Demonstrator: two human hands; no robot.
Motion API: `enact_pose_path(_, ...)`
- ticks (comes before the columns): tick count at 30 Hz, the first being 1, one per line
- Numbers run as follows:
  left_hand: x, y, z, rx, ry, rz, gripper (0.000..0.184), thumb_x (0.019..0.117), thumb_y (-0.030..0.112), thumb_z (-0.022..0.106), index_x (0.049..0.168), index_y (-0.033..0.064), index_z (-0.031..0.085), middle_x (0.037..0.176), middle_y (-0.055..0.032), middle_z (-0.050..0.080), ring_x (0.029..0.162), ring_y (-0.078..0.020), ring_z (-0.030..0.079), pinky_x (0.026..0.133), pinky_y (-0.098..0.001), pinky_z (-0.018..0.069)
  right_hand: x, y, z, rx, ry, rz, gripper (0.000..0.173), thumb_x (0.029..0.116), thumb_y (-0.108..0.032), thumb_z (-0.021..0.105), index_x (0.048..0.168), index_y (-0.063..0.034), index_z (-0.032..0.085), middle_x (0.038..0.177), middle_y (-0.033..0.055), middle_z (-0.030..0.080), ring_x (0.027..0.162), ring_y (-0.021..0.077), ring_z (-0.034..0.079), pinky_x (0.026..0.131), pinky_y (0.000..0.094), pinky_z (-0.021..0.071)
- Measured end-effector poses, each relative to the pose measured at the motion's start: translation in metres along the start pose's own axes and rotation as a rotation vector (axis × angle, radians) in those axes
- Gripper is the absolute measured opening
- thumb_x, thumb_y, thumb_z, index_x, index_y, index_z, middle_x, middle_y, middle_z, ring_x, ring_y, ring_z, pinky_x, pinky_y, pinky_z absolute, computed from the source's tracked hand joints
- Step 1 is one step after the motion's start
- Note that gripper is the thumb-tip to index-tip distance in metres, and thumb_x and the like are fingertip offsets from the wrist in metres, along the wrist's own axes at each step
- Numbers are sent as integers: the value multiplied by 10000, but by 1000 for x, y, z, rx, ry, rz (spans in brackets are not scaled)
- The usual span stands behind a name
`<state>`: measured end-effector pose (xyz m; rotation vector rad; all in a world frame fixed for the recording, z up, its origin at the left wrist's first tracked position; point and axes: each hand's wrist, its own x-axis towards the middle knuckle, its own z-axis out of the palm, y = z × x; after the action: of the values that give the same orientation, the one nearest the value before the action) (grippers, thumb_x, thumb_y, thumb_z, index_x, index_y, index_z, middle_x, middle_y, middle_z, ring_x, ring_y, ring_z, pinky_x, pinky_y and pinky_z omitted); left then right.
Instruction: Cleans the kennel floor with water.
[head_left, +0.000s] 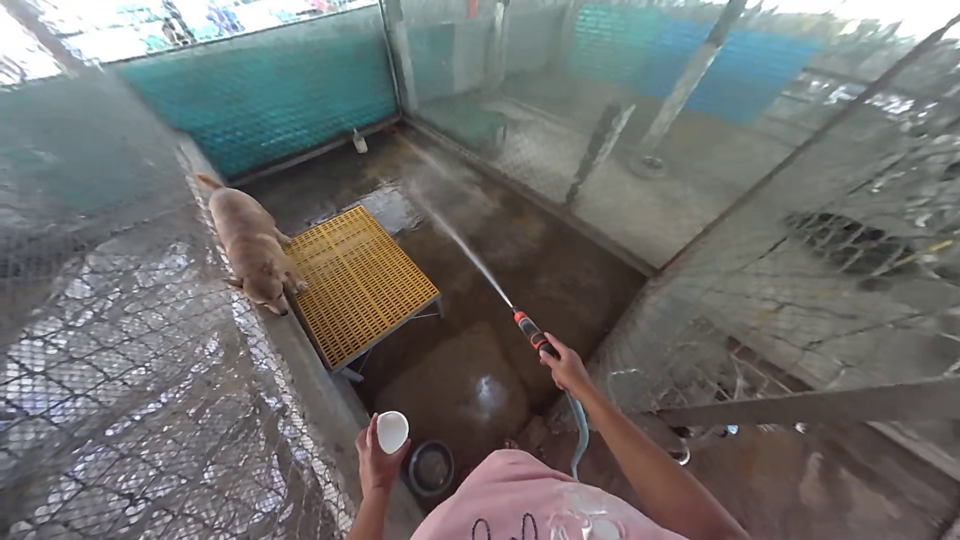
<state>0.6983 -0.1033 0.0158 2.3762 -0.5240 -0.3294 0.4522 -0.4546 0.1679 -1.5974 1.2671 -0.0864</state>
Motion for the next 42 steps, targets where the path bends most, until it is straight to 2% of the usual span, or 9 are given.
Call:
enact_pose_path(12,-2,-11,1,14,23,-7,1086,608,221,988,1536,71,444,1482,-352,429,1286,-516,530,992,-617,507,-3,-5,3,-3,6,-21,585,1093,-215,525,1631,-160,301,1155,178,672,596,186,539,576,360,490)
enact_pose_path(21,-2,-9,0,23,14,-1,1099,608,237,990,1542,74,435,1475,-353,431,1278,-516,533,981,-623,508,2,-7,-4,14,123,-55,574,1096,-188,511,1626,-125,300,1149,191,669,619,213,574,582,381,511)
enact_pose_path(24,0,-4,-2,25,-7,-7,1086,625,243,983,1544,71,430,1479,-353,426,1284,-515,527,983,-620,509,0,-3,-8,-29,167,-27,568,1100,-189,498,1627,-117,299,1223,224,656,747,280,638,674,428,540)
enact_pose_path(26,-4,2,-9,20,-55,-39,1079,657,242,970,1558,66,402,1507,-354,394,1310,-516,505,1011,-619,493,-9,3,-9,-130,199,34,569,1100,-204,494,1623,-91,300,1359,253,613,1007,349,683,880,479,548)
enact_pose_path(27,-4,5,-12,30,-81,-50,1068,675,245,959,1561,63,391,1516,-354,385,1322,-513,497,1034,-610,484,-14,9,-8,-189,191,80,571,1105,-212,480,1626,-79,285,1451,257,562,1218,385,638,1047,507,492)
enact_pose_path(28,-4,5,-13,45,-97,-53,1062,687,254,953,1564,66,385,1520,-348,385,1328,-508,495,1044,-601,480,-17,18,-6,-235,181,120,572,1109,-218,465,1627,-67,274,1477,267,538,1309,408,584,1114,527,441)
enact_pose_path(32,-3,-7,-9,64,-108,-15,1066,672,272,954,1553,46,399,1511,-348,400,1332,-504,491,1050,-590,477,-35,61,19,-332,47,262,576,1111,-232,453,1625,-55,264,1455,285,544,1338,425,556,1127,550,427)
enact_pose_path(39,7,-7,-8,111,-169,-46,1081,691,282,949,1575,72,363,1528,-337,383,1334,-488,498,1052,-577,482,-85,103,81,-390,-322,321,569,1098,-234,479,1611,-58,309,1442,278,558,1341,420,553,1137,565,415)
enact_pose_path(42,13,-12,-6,104,-166,-20,1077,686,274,947,1568,57,369,1514,-340,396,1338,-481,492,1069,-562,468,-96,121,85,-395,-337,352,536,1093,-228,480,1581,-37,363,1423,283,570,1329,425,560,1125,577,422)
